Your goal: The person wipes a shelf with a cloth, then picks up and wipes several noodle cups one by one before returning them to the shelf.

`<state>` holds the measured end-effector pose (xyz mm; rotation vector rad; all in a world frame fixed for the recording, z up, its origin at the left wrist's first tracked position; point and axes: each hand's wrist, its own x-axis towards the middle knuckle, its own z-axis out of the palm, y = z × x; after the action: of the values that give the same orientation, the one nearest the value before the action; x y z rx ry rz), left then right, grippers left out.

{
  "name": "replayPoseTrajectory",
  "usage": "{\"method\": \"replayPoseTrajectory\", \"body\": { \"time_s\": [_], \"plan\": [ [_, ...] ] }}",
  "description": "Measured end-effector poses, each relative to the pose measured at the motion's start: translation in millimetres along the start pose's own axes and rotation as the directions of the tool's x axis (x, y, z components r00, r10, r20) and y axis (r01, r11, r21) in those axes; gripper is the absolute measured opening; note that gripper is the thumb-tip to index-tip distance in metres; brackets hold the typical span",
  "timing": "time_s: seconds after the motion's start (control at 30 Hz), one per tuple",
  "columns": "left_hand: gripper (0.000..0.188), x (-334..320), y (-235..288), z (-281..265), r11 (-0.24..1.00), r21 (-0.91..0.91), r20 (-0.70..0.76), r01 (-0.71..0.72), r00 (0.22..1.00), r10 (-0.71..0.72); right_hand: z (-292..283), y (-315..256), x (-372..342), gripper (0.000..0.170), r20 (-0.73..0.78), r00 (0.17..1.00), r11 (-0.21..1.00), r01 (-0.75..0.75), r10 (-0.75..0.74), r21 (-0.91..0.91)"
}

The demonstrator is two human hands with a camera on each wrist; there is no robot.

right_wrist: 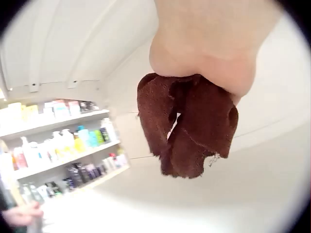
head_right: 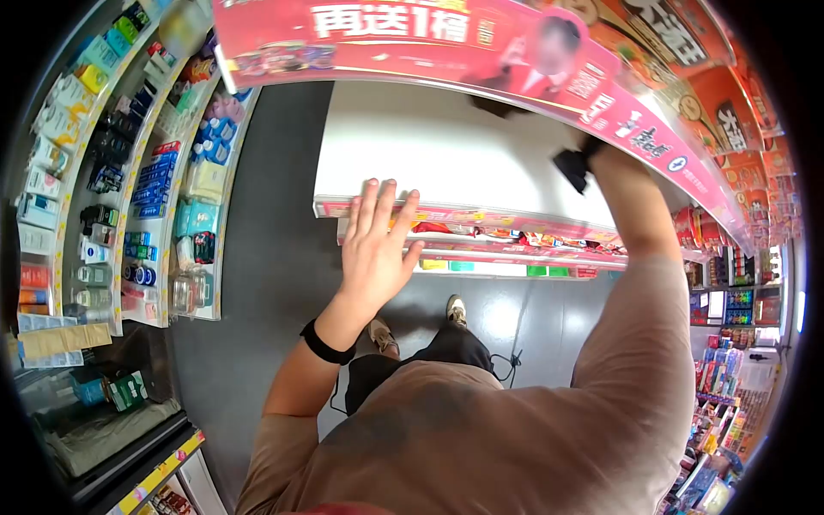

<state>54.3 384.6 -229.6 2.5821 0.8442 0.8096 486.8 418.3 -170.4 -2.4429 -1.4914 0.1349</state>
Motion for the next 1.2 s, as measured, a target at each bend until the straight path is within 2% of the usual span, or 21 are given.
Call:
{"method": "replayPoseTrajectory", "body": {
  "time_s": [0.1,0.2,0.27,0.37,0.53,0.6,0.67,0.73,0.8,0.9,0.97,1.0,1.03,1.07,1.1,1.13,1.2],
  "plan": [
    [0.068,-2,-7,-1,0.999,-0.031,0.007,-0.035,0.999,0.036,7,61,-3,0.035,-0.028,0.986,0.96,-0.168,0.166,-0.224],
    [0.071,-5,-13,-1,0.996,-0.067,-0.004,-0.065,0.998,0.065,30,49,7,0.037,-0.038,0.985,0.93,-0.17,0.167,-0.327],
    [0.071,-6,-15,-7,0.994,-0.086,0.027,-0.072,0.997,0.074,42,-7,15,0.038,0.005,0.998,0.955,-0.061,0.066,-0.289],
    [0.072,-8,-15,-11,0.989,-0.123,0.036,-0.08,0.996,0.085,68,-125,28,0.039,0.105,0.983,0.967,0.166,-0.148,-0.195],
    [0.072,-8,-15,-13,0.987,-0.146,0.015,-0.071,0.997,0.074,147,-300,43,0.042,0.186,0.867,0.879,0.476,-0.463,-0.033],
    [0.071,-8,-17,-13,0.984,-0.155,0.003,-0.082,0.996,0.084,166,-334,41,0.043,0.186,0.811,0.829,0.559,-0.554,0.029],
    [0.071,-6,-18,-15,0.984,-0.157,0.002,-0.09,0.996,0.091,161,-332,39,0.044,0.158,0.783,0.799,0.593,-0.602,0.102],
    [0.07,-5,-18,-16,0.983,-0.158,0.011,-0.096,0.995,0.099,131,-308,34,0.045,0.102,0.794,0.795,0.576,-0.599,0.188],
    [0.07,-5,-22,-12,0.986,-0.125,0.014,-0.112,0.993,0.115,82,-255,22,0.047,0.042,0.849,0.823,0.496,-0.526,0.277],
    [0.071,-6,-19,-11,0.989,-0.096,0.01,-0.113,0.993,0.114,-8,-150,-22,0.048,-0.022,0.953,0.881,0.287,-0.301,0.377],
    [0.072,-7,-17,-6,0.991,-0.078,0.001,-0.112,0.994,0.112,-65,-62,-56,0.05,-0.114,0.986,0.919,0.154,-0.121,0.362],
    [0.072,-6,-17,-5,0.992,-0.056,0.001,-0.11,0.994,0.11,-85,-15,-72,0.05,-0.187,0.981,0.952,0.111,-0.058,0.285],
    [0.072,-5,-16,-4,0.993,-0.035,-0.001,-0.109,0.994,0.109,-99,31,-86,0.051,-0.274,0.96,0.994,0.085,-0.062,0.075],
    [0.072,-5,-15,-3,0.994,-0.017,-0.002,-0.11,0.994,0.11,-106,78,-101,0.051,-0.357,0.93,0.982,0.023,-0.09,-0.189],
    [0.072,-5,-15,-2,0.993,-0.011,0.001,-0.116,0.993,0.116,-113,119,-114,0.052,-0.409,0.906,0.934,-0.047,-0.11,-0.355],
    [0.072,-5,-16,-1,0.993,-0.003,0.003,-0.121,0.993,0.121,-107,158,-122,0.053,-0.28,0.925,0.965,-0.228,0.255,0.127],
    [0.071,-4,-15,-1,0.992,0.015,0.003,-0.124,0.992,0.124,-87,244,-138,0.049,-0.029,0.892,0.87,-0.431,0.45,0.238]
  ]
}}
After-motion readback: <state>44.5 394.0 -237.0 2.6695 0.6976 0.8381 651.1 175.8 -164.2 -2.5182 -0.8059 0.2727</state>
